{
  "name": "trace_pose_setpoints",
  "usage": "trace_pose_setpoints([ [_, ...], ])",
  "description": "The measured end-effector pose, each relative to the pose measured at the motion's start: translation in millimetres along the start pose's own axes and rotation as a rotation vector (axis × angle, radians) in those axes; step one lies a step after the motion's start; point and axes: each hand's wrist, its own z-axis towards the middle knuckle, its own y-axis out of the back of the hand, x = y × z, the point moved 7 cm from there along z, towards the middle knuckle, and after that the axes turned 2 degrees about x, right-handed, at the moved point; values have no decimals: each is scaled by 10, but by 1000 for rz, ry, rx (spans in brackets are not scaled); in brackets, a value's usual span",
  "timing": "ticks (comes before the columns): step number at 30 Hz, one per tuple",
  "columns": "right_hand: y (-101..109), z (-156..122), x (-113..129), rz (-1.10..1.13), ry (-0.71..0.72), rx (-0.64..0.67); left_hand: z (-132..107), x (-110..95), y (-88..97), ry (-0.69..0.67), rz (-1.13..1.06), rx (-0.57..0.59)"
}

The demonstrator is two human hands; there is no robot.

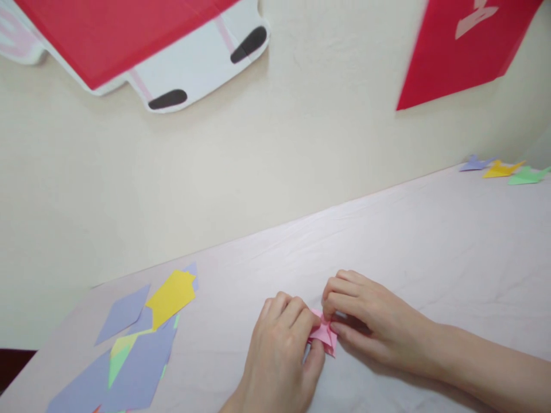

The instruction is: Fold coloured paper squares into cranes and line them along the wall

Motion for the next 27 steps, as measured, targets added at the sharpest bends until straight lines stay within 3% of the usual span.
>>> trace_pose_setpoints([
  [7,66,-21,-65,14,-51,-80,80,4,-30,67,71,47],
  [13,91,-7,-162,36,-133,-88,151,69,-29,132,71,-6],
  [27,56,82,-246,154,-249,19,157,171,-70,211,-37,62],
])
